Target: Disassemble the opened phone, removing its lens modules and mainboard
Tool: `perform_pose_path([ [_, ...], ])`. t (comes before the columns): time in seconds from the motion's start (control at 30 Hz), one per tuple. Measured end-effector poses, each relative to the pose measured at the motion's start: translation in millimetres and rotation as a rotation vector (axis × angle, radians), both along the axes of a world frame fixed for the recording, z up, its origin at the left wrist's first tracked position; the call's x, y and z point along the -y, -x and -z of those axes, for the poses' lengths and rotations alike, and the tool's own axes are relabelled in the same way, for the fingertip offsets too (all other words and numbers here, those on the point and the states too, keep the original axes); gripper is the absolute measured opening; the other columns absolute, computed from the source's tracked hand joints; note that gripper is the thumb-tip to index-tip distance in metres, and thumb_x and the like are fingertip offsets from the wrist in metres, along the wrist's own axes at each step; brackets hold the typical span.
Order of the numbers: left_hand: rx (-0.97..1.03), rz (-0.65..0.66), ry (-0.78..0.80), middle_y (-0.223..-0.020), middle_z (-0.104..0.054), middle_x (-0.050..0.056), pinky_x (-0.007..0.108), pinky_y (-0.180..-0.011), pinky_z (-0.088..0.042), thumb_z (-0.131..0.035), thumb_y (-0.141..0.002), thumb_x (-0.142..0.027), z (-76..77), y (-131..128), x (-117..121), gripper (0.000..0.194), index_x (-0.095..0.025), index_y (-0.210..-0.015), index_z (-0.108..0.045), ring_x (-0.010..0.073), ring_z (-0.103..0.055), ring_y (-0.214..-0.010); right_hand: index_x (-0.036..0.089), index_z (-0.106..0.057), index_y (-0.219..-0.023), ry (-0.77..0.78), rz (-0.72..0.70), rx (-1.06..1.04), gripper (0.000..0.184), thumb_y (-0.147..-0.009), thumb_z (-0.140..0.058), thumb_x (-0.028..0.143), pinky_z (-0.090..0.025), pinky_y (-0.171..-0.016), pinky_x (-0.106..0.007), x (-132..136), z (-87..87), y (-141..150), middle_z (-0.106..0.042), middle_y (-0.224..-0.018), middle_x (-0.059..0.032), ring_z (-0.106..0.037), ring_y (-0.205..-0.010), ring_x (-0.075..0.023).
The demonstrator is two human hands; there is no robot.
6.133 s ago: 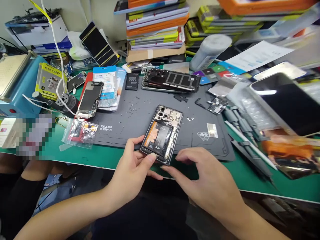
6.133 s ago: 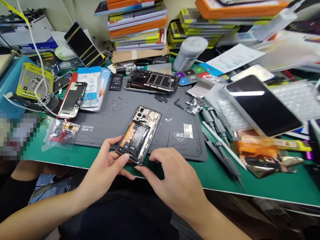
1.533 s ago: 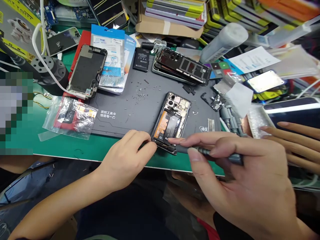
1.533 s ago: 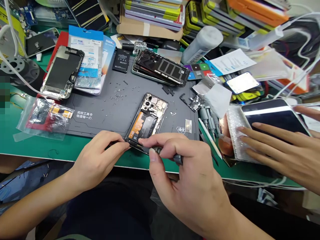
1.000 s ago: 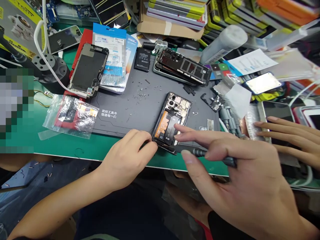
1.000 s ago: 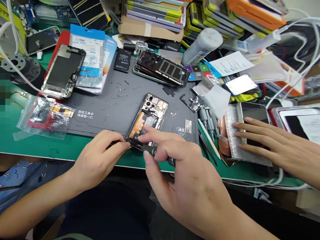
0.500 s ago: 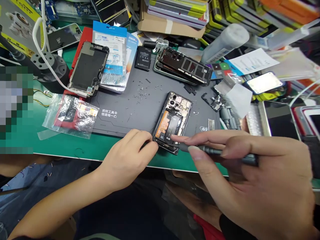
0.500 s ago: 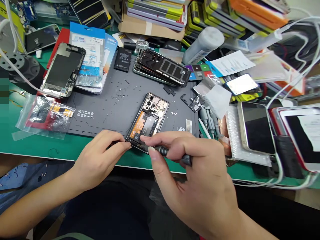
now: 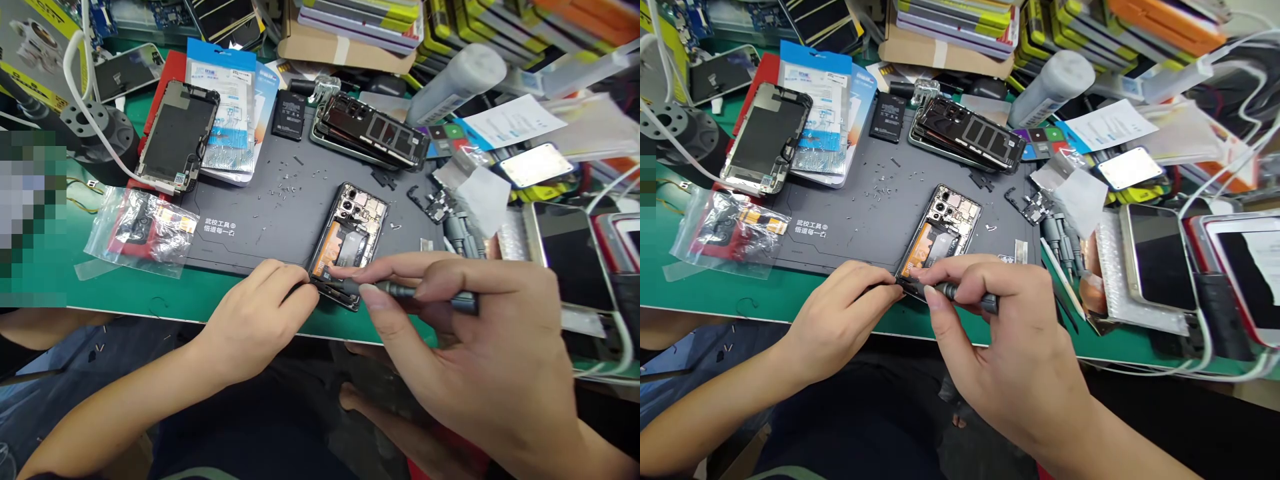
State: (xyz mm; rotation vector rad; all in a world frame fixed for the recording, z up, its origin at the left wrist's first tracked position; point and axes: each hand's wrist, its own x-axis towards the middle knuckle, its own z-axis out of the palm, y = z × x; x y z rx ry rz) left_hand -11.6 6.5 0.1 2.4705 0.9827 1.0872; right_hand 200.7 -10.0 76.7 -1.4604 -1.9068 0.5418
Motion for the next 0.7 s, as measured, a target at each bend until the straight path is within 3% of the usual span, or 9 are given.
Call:
perform_pose_path([
  [0.17,0.001,0.008,0.004,-0.110,-0.080,0.011,0.035,-0.086,-0.061,-0.061,-0.112,-0.006,-1.1,0.7,-0.5,0.013,-0.011,-0.114,-0.074,0.0231,-0.069,-0.095,0.029,-0.049,-0.094,-0.029,0.022,0.190,0.023,-0.100,-0.071,0.033,-0.075,-0.077,-0.041,-2.3,-2.2,-1.3,-0.084,-0.113,-0.0084,-0.086,-0.104,-0.0273],
  [0.27,0.003,0.007,0.006,-0.109,-0.080,0.011,0.035,-0.085,-0.061,-0.062,-0.111,-0.005,-1.2,0.9,-0.1,0.014,-0.011,-0.113,-0.074,0.0230,-0.068,-0.094,0.029,-0.047,-0.089,-0.037,0.030,0.222,0.029,-0.101,-0.071,0.039,-0.073,-0.073,-0.038,-6.4,-3.3,-4.0,-0.085,-0.109,-0.0065,-0.086,-0.096,-0.0261],
  [0.4,0.003,0.002,0.008,-0.109,-0.080,0.010,0.034,-0.085,-0.061,-0.058,-0.113,-0.006,-0.9,0.9,0.2,0.017,-0.013,-0.113,-0.073,0.0222,-0.068,-0.095,0.028,-0.049,-0.088,0.016,0.009,0.164,0.029,-0.099,-0.075,0.031,-0.072,-0.067,-0.031,-7.8,-2.4,-7.1,-0.083,-0.107,-0.0076,-0.085,-0.093,-0.0240],
  [0.53,0.003,0.002,0.010,-0.109,-0.080,0.010,0.034,-0.085,-0.060,-0.058,-0.113,-0.006,-0.3,0.7,-0.5,0.016,-0.013,-0.113,-0.072,0.0219,-0.068,-0.095,0.029,-0.053,-0.092,-0.037,0.012,0.163,0.023,-0.101,-0.075,0.030,-0.070,-0.066,-0.034,-5.3,-0.4,-6.4,-0.082,-0.108,-0.0064,-0.084,-0.094,-0.0254],
  [0.7,-0.004,0.006,0.011,-0.109,-0.079,0.010,0.034,-0.086,-0.061,-0.056,-0.114,-0.008,0.8,0.8,-0.2,0.017,-0.015,-0.110,-0.071,0.0210,-0.068,-0.095,0.031,-0.060,-0.104,-0.095,-0.107,0.343,0.016,-0.104,-0.076,0.029,-0.067,-0.075,-0.040,-6.2,-9.2,-4.3,-0.078,-0.095,-0.0021,-0.081,-0.086,-0.0277],
])
